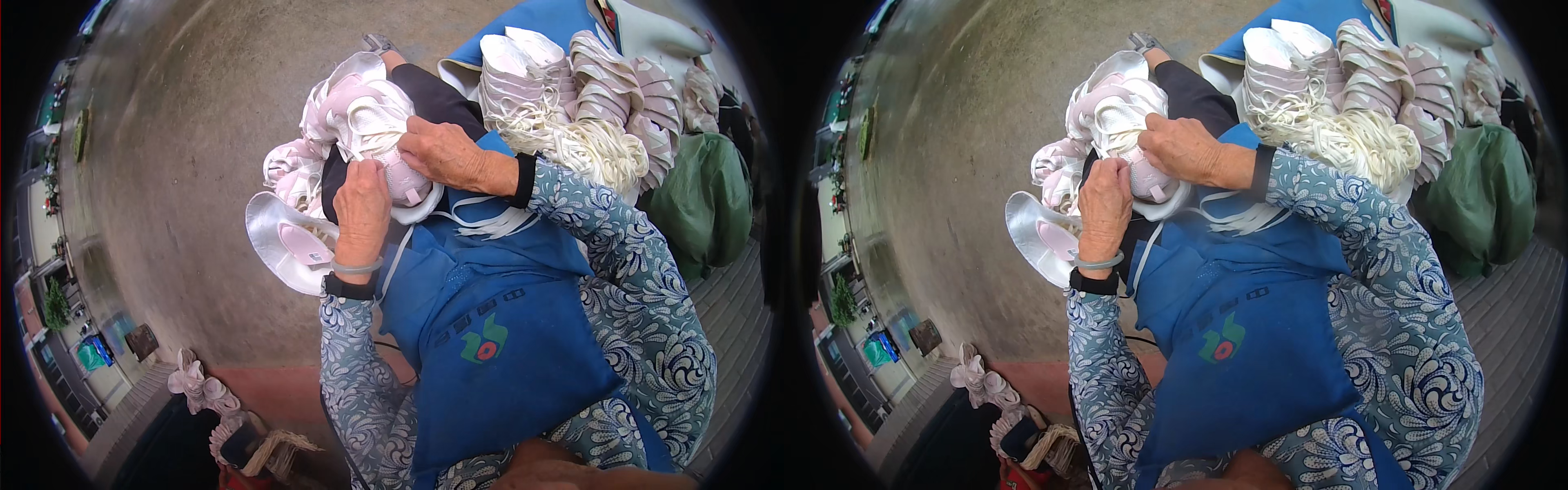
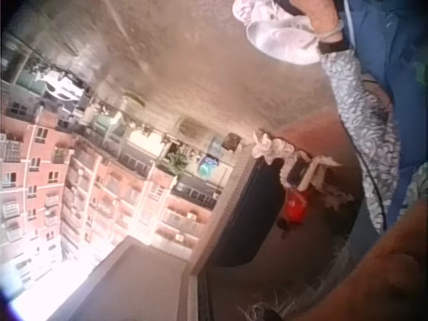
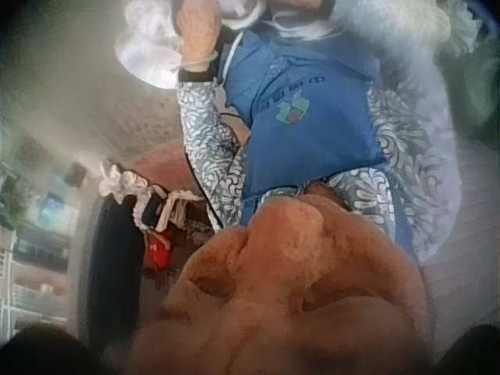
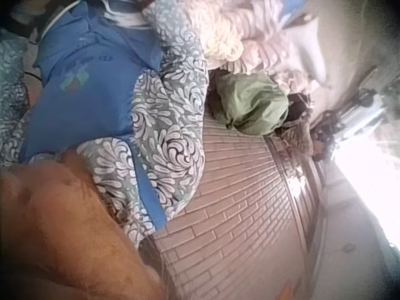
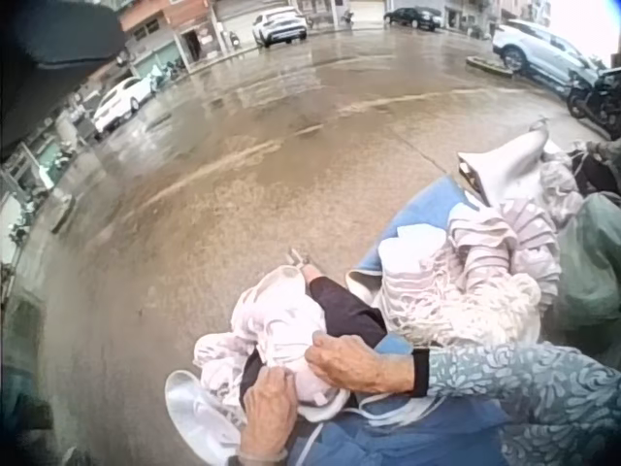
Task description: The recorder is threading laces through the eyelets of a pink and white sneaker.
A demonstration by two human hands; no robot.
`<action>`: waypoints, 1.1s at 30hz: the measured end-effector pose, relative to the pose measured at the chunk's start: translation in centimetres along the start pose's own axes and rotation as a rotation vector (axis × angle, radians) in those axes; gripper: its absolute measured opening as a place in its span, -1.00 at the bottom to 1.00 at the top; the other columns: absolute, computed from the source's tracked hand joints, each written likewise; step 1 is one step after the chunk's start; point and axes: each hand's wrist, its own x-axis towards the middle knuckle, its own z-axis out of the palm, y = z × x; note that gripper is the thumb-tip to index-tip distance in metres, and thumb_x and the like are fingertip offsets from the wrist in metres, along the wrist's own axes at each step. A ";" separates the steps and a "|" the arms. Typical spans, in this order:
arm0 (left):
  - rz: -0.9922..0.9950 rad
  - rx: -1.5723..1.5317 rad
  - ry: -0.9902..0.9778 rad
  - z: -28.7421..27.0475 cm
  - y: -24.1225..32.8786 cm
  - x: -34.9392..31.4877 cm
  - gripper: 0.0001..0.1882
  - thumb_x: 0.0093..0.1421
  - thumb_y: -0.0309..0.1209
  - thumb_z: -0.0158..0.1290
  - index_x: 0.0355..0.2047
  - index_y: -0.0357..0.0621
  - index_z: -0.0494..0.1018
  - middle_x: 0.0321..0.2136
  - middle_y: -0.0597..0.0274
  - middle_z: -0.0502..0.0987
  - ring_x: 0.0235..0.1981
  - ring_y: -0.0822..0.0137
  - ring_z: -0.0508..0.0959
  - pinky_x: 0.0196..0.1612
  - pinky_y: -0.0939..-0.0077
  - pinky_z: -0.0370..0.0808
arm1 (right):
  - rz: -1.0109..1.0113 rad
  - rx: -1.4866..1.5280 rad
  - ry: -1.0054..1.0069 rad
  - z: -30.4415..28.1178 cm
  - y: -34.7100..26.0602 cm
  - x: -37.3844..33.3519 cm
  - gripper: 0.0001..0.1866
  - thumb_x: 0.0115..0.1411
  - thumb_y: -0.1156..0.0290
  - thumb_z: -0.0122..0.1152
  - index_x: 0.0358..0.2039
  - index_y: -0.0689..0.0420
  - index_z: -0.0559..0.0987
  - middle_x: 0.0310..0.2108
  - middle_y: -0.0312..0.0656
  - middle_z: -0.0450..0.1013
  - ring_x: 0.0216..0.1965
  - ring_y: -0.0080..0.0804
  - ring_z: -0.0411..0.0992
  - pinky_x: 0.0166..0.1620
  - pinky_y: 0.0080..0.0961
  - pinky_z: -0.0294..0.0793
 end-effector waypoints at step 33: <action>-0.173 -0.338 0.071 0.7 -0.3 0.6 -0.87 0.09 -0.43 0.06 -0.34 -0.18 0.48 -0.51 0.14 0.39 -0.49 0.23 0.45 -0.36 0.39 0.40 | -0.156 -0.269 -0.072 -0.6 -1.2 0.7 -0.87 -0.04 0.49 0.10 -0.49 0.29 0.43 -0.36 -0.01 0.35 -0.48 -0.16 0.50 -0.44 -0.32 0.49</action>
